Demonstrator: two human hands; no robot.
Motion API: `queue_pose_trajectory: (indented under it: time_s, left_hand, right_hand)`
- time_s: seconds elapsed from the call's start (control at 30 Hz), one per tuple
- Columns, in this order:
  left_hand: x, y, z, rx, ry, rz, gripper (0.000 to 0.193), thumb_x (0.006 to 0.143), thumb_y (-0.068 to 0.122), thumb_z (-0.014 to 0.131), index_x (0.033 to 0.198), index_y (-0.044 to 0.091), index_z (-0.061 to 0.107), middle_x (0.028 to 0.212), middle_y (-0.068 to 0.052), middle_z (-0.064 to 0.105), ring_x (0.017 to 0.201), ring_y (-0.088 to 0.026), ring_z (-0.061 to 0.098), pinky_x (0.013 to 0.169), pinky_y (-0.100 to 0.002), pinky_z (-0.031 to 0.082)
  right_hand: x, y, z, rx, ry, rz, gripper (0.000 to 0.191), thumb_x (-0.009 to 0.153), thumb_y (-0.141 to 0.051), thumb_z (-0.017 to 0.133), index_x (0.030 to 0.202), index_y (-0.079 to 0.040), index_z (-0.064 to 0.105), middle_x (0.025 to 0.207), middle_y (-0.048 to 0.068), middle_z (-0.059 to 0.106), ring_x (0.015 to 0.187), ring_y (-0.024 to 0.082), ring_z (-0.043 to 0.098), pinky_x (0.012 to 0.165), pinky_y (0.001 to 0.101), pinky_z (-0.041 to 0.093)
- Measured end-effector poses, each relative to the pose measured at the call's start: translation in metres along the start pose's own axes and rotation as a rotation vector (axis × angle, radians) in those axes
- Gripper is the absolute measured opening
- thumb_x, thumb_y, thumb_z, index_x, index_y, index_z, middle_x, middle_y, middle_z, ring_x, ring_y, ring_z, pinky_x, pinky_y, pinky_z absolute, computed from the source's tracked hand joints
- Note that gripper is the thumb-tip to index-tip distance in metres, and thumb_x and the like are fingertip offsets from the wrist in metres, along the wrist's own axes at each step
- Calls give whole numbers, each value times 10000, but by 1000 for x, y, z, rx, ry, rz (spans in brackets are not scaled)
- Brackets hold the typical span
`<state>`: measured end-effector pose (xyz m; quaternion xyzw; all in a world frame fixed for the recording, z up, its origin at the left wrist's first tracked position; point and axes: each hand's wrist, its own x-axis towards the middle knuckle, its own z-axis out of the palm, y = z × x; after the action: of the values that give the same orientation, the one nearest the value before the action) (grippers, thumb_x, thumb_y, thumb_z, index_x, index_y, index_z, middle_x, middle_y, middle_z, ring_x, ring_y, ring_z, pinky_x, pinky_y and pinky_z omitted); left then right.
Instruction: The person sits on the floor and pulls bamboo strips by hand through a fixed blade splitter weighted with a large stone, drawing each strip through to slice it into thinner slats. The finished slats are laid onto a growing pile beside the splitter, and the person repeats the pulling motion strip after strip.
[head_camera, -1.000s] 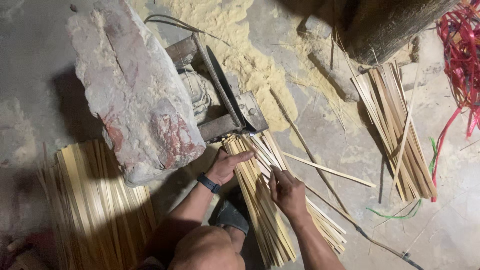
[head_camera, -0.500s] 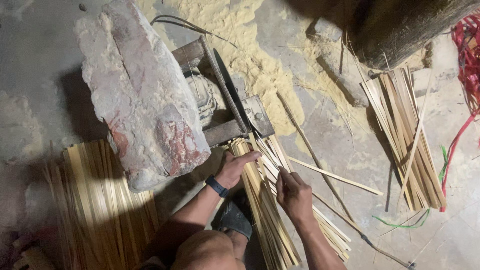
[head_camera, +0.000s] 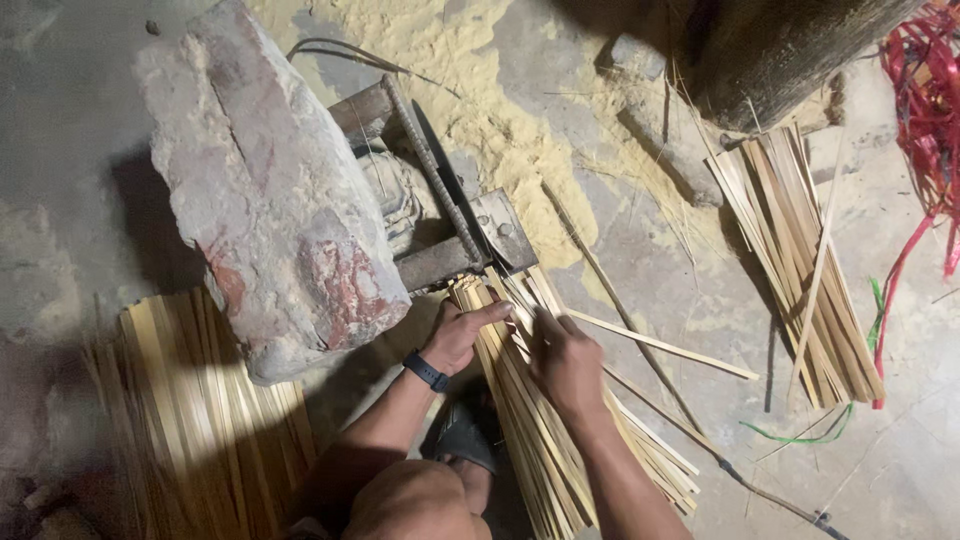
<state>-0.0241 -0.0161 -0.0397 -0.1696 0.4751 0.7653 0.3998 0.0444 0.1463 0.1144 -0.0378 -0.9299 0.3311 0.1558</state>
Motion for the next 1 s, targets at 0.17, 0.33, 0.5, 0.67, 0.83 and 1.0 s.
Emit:
queue_pose_trajectory:
  time_s: [0.17,0.33,0.5,0.67,0.83,1.0]
  left_hand:
    - [-12,10,13,-45,-85,72,425,842,151,814,1198,-49,695,1236,-183,713,1169,-253,668,1049,-388,508]
    - [-13,5,4,-32,-92,156,394,852,108,815,1178,-82,702,1124,-228,718,998,-288,715,913,-437,581]
    - [-1,-7,-12,96,-13,6,482,853,178,812,1238,-52,636,1286,-236,726,1287,-265,651,1237,-397,279]
    - [1,-8,-12,103,13,-22,545,819,258,804,1253,-47,679,1356,-198,683,1393,-246,525,1261,-425,174]
    - [-9,0,-1,104,-8,94,474,819,225,838,1170,-62,700,1236,-194,741,1273,-264,638,1219,-427,292]
    - [-25,9,10,-12,-148,255,360,913,183,829,1161,-50,709,1000,-134,744,946,-228,695,938,-417,551]
  right_hand:
    - [-30,3,-19,-84,88,-127,248,831,-78,672,1066,-5,701,810,170,663,623,296,644,576,392,529]
    - [-25,34,7,6,-209,200,206,962,-100,627,1073,-3,771,658,165,661,427,243,598,442,379,495]
    - [-6,36,44,80,-161,158,143,956,-101,630,916,-4,729,707,181,665,562,299,641,550,413,518]
    - [-3,29,27,64,-222,257,198,966,-150,642,1066,-24,759,712,192,660,533,328,634,559,448,513]
    - [-38,21,-10,-214,101,-211,316,922,-186,664,1148,33,689,908,210,671,725,343,679,628,404,545]
    - [-51,16,-5,188,-186,198,274,923,-119,627,1151,-2,722,828,156,711,579,242,707,525,373,574]
